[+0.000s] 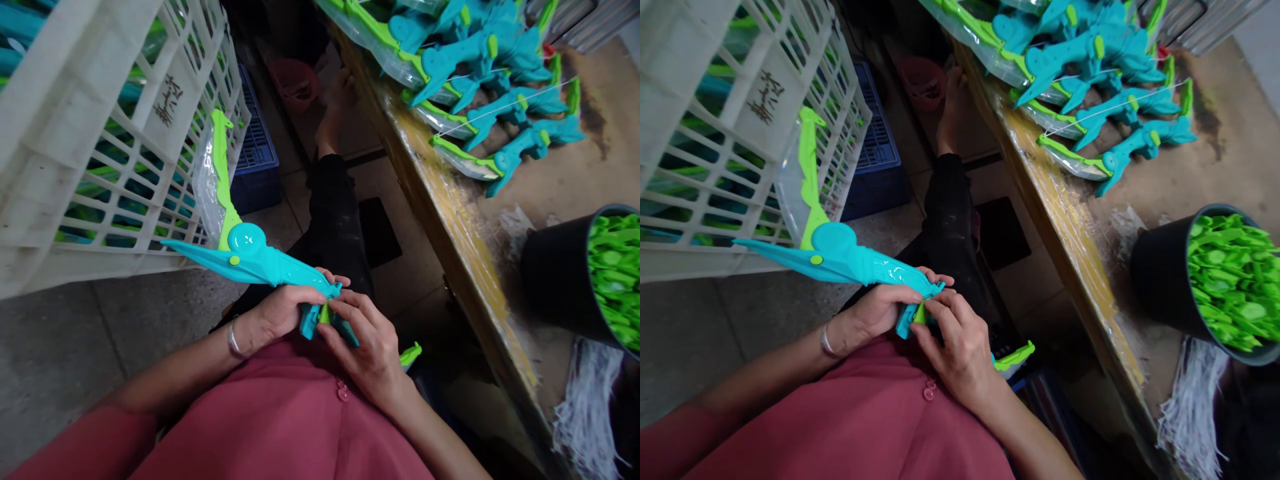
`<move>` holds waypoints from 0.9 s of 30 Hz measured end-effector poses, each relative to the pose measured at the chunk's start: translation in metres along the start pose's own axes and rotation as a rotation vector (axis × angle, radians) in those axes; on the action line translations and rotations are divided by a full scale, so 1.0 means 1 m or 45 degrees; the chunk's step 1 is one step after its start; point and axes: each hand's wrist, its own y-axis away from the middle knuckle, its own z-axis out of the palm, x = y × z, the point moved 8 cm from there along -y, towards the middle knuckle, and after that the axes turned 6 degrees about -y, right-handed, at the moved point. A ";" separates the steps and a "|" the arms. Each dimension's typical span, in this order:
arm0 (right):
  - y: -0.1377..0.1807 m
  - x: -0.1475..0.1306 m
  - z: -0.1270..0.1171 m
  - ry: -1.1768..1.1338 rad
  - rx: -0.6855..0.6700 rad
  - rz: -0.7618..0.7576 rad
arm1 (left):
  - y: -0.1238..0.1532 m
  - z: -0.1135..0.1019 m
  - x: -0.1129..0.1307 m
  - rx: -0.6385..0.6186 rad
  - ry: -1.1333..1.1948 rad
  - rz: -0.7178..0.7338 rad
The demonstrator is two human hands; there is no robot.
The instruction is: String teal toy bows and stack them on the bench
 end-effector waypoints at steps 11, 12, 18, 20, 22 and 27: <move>0.004 0.001 0.002 0.127 0.083 -0.058 | 0.003 0.002 -0.002 0.031 0.113 -0.026; 0.005 0.000 0.002 0.169 0.076 -0.072 | 0.003 0.001 -0.002 0.049 0.129 -0.025; 0.002 -0.010 0.011 0.384 -0.091 -0.090 | 0.001 -0.007 -0.005 0.268 0.232 -0.049; 0.000 -0.010 0.014 0.481 -0.108 -0.061 | 0.000 -0.007 -0.008 0.341 0.265 -0.061; -0.003 -0.007 0.017 0.585 -0.094 -0.027 | -0.002 -0.006 -0.010 0.388 0.285 -0.052; -0.010 -0.003 0.007 0.581 -0.021 -0.054 | 0.001 -0.006 0.002 0.244 0.135 0.027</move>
